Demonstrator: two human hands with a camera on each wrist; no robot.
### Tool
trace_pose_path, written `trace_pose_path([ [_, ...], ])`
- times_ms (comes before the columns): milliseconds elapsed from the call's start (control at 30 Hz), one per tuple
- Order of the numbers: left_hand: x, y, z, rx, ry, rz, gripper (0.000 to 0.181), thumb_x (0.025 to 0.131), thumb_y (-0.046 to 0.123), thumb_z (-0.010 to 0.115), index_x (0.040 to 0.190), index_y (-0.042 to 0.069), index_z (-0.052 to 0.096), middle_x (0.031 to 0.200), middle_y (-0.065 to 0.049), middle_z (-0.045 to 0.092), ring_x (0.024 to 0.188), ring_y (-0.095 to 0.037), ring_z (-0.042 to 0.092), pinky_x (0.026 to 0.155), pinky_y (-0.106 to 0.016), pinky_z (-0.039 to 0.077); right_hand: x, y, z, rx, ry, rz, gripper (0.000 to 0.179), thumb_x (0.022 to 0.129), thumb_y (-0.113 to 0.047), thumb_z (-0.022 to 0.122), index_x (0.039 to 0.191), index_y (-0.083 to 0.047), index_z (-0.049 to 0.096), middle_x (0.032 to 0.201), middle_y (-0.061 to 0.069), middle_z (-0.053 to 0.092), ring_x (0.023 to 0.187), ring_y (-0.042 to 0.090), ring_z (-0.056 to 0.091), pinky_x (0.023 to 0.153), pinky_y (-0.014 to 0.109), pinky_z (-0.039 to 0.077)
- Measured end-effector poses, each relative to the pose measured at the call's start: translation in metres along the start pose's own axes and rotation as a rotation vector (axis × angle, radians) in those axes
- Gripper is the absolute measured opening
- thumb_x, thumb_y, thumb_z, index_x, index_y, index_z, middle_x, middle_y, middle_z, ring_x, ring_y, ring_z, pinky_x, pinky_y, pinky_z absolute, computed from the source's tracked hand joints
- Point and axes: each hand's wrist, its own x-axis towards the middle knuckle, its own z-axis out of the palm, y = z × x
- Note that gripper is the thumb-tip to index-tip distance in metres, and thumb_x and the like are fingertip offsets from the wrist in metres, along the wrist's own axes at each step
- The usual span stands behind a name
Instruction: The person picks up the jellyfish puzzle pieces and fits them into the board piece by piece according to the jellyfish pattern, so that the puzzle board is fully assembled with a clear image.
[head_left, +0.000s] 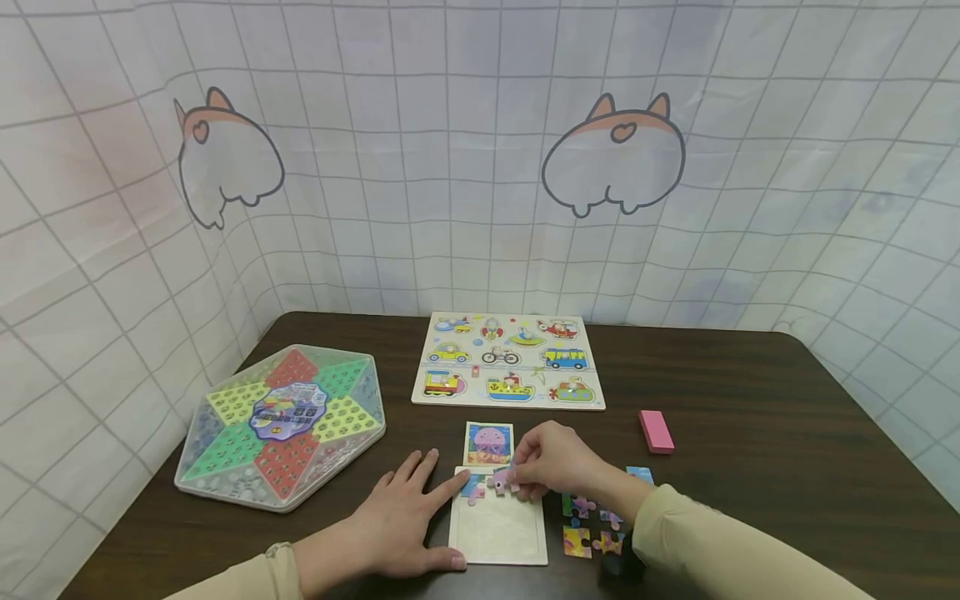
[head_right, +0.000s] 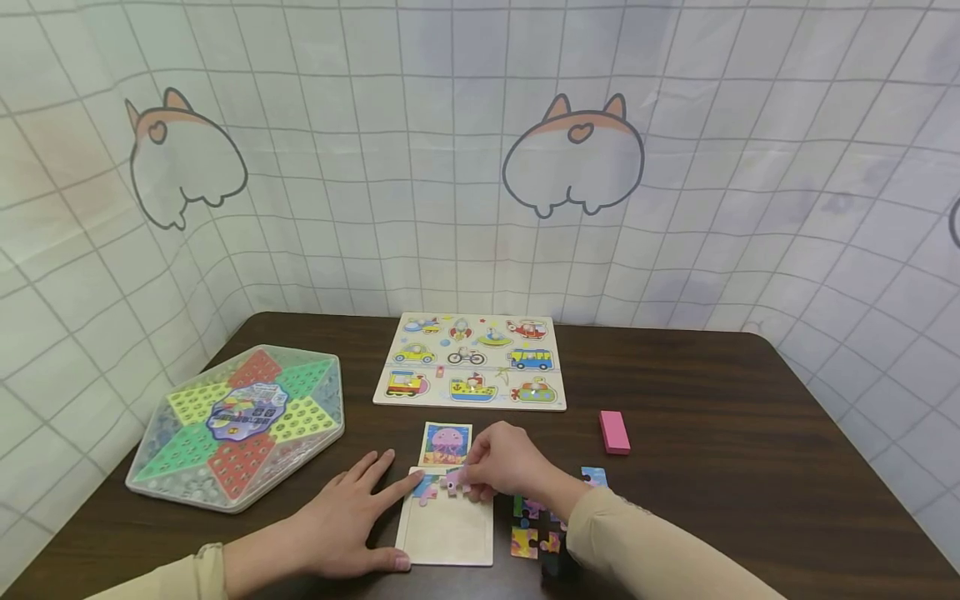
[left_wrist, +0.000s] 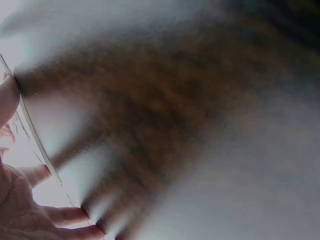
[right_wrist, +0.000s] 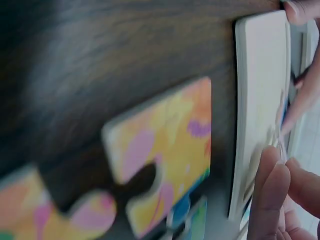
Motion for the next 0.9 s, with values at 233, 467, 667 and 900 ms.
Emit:
trace_pose_path([
  [233,0.0,0.0,0.0,0.005,0.01,0.01,0.096,0.082,0.079,0.064,0.16,0.032,0.034,0.164,-0.025,0.029,0.15,-0.049,0.03,0.107,-0.07,0.038,0.003,-0.003,0.011,0.022,0.006,0.057,0.014,0.091,-0.007,0.076,0.082,-0.001,0.067,0.066,0.01,0.073,0.056,0.012,0.069,0.056,0.028,0.058],
  [467,-0.001,0.0,0.0,0.006,0.022,0.015,0.096,0.081,0.079,0.064,0.16,0.032,0.035,0.164,-0.026,0.03,0.15,-0.049,0.031,0.106,-0.07,0.039,0.007,-0.006,0.014,0.006,-0.016,0.111,0.014,0.091,-0.009,0.077,0.081,-0.003,0.069,0.065,0.008,0.072,0.055,0.011,0.069,0.054,0.025,0.056],
  [667,-0.001,0.0,0.0,-0.002,0.023,0.019,0.095,0.082,0.078,0.064,0.16,0.031,0.036,0.164,-0.026,0.03,0.15,-0.049,0.031,0.106,-0.07,0.038,0.01,-0.009,0.017,-0.12,0.012,0.076,0.019,0.087,-0.01,0.081,0.075,-0.006,0.067,0.06,0.004,0.068,0.05,0.01,0.063,0.051,0.025,0.053],
  [900,-0.001,0.0,0.0,-0.001,0.017,0.012,0.095,0.082,0.078,0.065,0.16,0.032,0.036,0.164,-0.025,0.03,0.15,-0.049,0.03,0.106,-0.071,0.038,0.01,-0.011,0.022,-0.316,0.09,0.002,0.027,0.083,-0.013,0.085,0.066,-0.011,0.063,0.056,-0.001,0.059,0.048,0.009,0.054,0.047,0.023,0.043],
])
